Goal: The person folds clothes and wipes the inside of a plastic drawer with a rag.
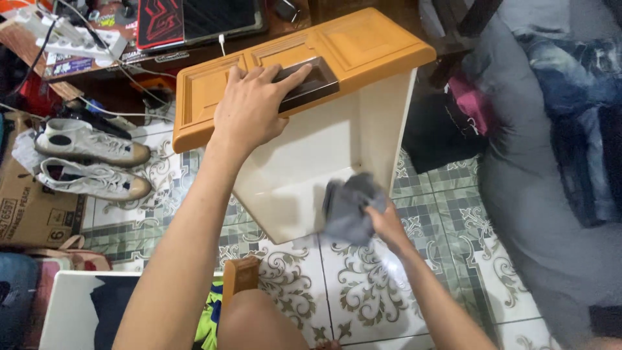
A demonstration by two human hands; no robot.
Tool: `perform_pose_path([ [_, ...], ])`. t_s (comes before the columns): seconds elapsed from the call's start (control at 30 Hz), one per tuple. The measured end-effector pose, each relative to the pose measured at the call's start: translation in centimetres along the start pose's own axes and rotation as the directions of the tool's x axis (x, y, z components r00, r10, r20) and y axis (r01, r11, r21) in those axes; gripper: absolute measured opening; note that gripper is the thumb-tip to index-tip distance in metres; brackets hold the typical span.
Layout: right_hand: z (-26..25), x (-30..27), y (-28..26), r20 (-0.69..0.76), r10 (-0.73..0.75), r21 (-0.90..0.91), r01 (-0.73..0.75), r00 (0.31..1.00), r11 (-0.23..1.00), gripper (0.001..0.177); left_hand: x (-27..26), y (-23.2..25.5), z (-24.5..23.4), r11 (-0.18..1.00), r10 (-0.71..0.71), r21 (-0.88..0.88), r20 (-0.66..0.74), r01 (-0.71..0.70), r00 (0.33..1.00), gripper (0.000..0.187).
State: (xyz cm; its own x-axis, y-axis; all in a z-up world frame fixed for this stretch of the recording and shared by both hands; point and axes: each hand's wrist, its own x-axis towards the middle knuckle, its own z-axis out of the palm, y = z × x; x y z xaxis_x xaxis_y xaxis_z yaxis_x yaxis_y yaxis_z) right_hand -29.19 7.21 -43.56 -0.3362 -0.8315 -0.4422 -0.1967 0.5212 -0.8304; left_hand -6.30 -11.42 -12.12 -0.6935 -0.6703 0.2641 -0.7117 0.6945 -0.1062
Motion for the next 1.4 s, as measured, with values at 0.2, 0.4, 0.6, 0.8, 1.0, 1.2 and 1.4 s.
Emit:
perform_pose_path([
  [0.2, 2.3, 0.6, -14.2, -0.379, -0.676, -0.142, 0.683, 0.632, 0.717, 0.072, -0.1, -0.3, 0.1, 0.999, 0.029, 0.037, -0.009, -0.029, 1.000, 0.096],
  [0.4, 3.9, 11.7, -19.5, -0.052, -0.770, -0.602, 0.596, 0.635, 0.532, 0.031, -1.3, -0.5, -0.9, 0.998, 0.054, -0.042, 0.023, -0.053, 0.998, 0.094],
  [0.6, 7.2, 14.3, -10.0, -0.096, -0.900, -0.728, 0.587, 0.424, 0.354, 0.055, -0.9, -0.7, -1.0, 0.996, 0.043, -0.086, 0.052, -0.038, 0.998, 0.092],
  [0.8, 9.1, 12.1, -2.0, -0.038, -0.746, -0.641, 0.557, 0.665, 0.529, 0.074, -1.0, -1.4, -0.7, 0.993, 0.082, -0.093, 0.028, -0.079, 0.996, 0.092],
  [1.0, 10.7, 13.3, 1.1, -0.015, -0.485, -0.714, 0.331, 0.874, 0.617, 0.069, -1.5, -1.1, -2.0, 0.991, 0.080, -0.117, 0.070, -0.072, 0.994, 0.094],
  [1.2, 10.3, 14.8, 1.6, 0.077, -0.298, -0.664, 0.271, 0.952, 0.696, 0.064, -1.8, -1.2, -1.3, 0.993, 0.083, -0.087, 0.063, -0.077, 0.995, 0.096],
  [1.4, 8.7, 14.3, 1.0, 0.156, -0.258, -0.564, 0.301, 0.953, 0.769, 0.070, -2.7, -0.7, -1.3, 0.992, 0.092, -0.087, 0.028, -0.089, 0.995, 0.094],
])
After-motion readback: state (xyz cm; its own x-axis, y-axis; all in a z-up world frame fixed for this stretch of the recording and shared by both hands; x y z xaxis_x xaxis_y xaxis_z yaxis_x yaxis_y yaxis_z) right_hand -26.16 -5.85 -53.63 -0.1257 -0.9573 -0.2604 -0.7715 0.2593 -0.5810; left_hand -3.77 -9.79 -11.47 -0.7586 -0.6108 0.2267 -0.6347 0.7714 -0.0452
